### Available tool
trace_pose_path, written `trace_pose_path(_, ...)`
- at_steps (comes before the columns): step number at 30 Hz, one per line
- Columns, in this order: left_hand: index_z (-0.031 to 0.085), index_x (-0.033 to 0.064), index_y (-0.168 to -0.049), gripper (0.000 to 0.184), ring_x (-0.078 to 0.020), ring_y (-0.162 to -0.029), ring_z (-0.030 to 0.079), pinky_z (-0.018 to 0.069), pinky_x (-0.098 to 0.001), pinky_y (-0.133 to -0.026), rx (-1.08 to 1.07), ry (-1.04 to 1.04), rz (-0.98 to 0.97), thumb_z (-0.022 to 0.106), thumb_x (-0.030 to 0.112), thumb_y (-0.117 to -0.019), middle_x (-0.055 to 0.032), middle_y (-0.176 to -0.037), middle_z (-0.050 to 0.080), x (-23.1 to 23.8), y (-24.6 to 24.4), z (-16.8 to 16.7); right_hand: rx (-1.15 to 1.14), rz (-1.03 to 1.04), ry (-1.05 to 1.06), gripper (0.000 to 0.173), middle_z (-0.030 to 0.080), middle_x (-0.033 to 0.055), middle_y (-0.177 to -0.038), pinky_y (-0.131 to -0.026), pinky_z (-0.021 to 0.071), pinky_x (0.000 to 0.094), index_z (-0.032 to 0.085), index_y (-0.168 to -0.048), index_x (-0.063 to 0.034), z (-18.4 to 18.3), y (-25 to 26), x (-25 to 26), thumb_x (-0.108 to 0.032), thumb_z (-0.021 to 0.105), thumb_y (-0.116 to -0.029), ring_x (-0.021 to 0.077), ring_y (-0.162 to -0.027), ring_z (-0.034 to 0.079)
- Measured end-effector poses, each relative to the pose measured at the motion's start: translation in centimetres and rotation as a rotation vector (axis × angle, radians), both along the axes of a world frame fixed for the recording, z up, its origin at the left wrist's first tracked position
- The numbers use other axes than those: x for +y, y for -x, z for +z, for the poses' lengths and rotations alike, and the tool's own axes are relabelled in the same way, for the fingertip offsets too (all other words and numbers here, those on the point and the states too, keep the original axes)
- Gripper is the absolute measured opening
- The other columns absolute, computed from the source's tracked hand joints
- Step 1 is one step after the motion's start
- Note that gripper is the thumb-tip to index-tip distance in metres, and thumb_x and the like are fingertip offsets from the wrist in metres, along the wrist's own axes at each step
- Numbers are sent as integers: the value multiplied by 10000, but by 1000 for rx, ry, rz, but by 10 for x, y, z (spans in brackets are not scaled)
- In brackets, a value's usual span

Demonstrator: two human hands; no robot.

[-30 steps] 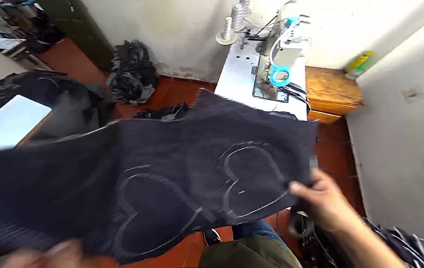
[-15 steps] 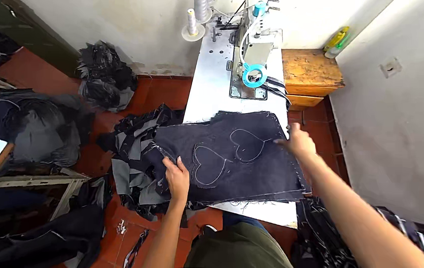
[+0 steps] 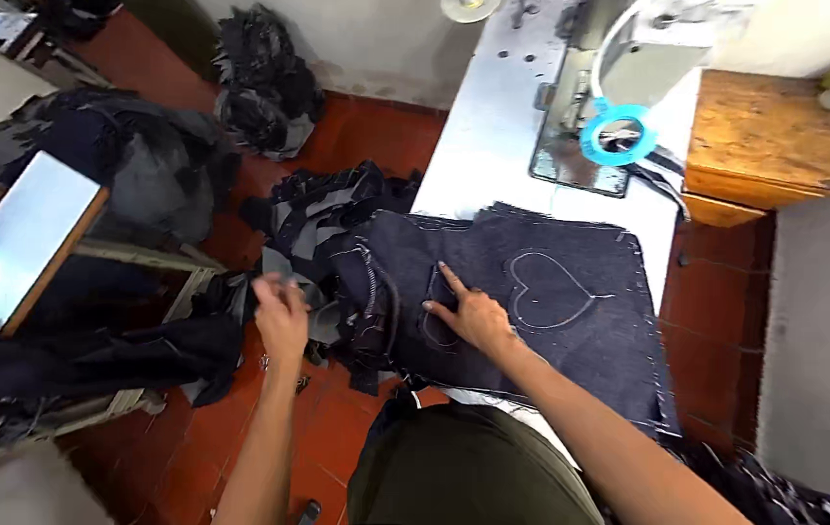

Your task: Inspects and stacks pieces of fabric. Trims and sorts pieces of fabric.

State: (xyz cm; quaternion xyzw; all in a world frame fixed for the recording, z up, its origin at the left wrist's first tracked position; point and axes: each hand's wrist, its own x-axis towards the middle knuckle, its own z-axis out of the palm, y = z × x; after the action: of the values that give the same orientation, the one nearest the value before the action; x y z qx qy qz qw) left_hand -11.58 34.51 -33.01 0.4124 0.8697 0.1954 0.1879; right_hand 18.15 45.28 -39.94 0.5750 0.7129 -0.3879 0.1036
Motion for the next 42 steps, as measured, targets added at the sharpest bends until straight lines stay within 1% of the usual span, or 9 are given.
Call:
trace_pose_path(3, 585, 38, -1408, 400, -415, -1261, 602, 458, -610, -1078, -131, 698, -368, 540, 143, -1024, -245, -1338, 633, -49, 15, -99, -47, 18, -31, 892, 684, 246, -1197, -825, 539, 655, 157, -1629, -481, -2, 2, 1, -832, 487, -878, 459, -1018, 683)
trace_pose_path(9, 647, 35, -1334, 571, -385, -1508, 309, 240, -544, -1237, -211, 635, -776, 627, 484, -981, -201, -1525, 491, -77, -49, -190, -193, 4, -107, 899, 680, 272, -1165, -773, 538, 661, 118, -1629, -493, 1, 9, -5, -834, 474, -878, 479, -967, 682)
trace_pose_path(12, 672, 28, -1285, 601, -322, -1435, 458, 198, -516, -1264, -204, 522, -893, 565, 544, -996, -169, -1405, 615, -102, -38, -186, -260, 18, -189, 910, 685, 283, -1095, -745, 548, 644, 80, -1648, -437, 2, 15, -12, -798, 467, -908, 484, -924, 686)
trace_pose_path(15, 638, -1, -1278, 643, -401, -1211, 631, 439, -585, -1094, -364, 462, -830, 590, 567, -980, -248, -1207, 686, -128, -4, -153, -295, -56, -252, 958, 625, 338, -1221, -868, 534, 649, 133, -1667, -251, 23, 22, -20, -697, 564, -938, 533, -1115, 622)
trace_pose_path(18, 633, 36, -1277, 597, -416, -1119, 663, 482, -610, -1014, -387, 411, -819, 581, 556, -987, -244, -1128, 700, -143, 19, -120, -340, -114, -345, 517, 625, 339, -1198, -948, 508, 622, 551, -1313, 83, 72, 24, -61, -361, 563, -1047, 518, -1198, 584)
trace_pose_path(22, 640, 15, -1229, 507, -431, -1100, 665, 483, -620, -992, -295, 385, -902, 548, 473, -1032, -250, -1100, 700, -150, 28, -104, -475, 135, -87, 322, 657, 308, -1188, -904, 530, 621, 630, -1221, 55, 110, 58, -145, -166, 444, -1078, 482, -1146, 644)
trace_pose_path(26, 618, 0, -1227, 510, -438, -1079, 668, 485, -618, -982, -276, 402, -948, 528, 468, -1044, -258, -1070, 695, -157, 17, -90, -414, 282, -237, 286, 654, 326, -1168, -911, 529, 598, 586, -1227, 123, 60, 92, -186, 17, 405, -1033, 493, -1174, 625)
trace_pose_path(38, 615, -11, -1231, 561, -406, -1059, 678, 505, -583, -966, -366, 242, -549, 457, 499, -1060, -236, -1044, 697, -232, 10, -93, -109, 155, -487, 403, 691, 230, -908, -741, 558, 611, 638, -1066, 2, 58, 56, -163, -345, 437, -1103, 431, -878, 711)
trace_pose_path(42, 699, -25, -1054, 550, -326, -882, 700, 537, -550, -858, -357, -89, -362, 436, 457, -1042, -186, -862, 698, -302, 26, -53, 285, 109, -160, 630, 685, 173, -918, -816, 548, 547, 642, -1120, 36, 41, 7, -199, -571, 527, -997, 326, -861, 685)
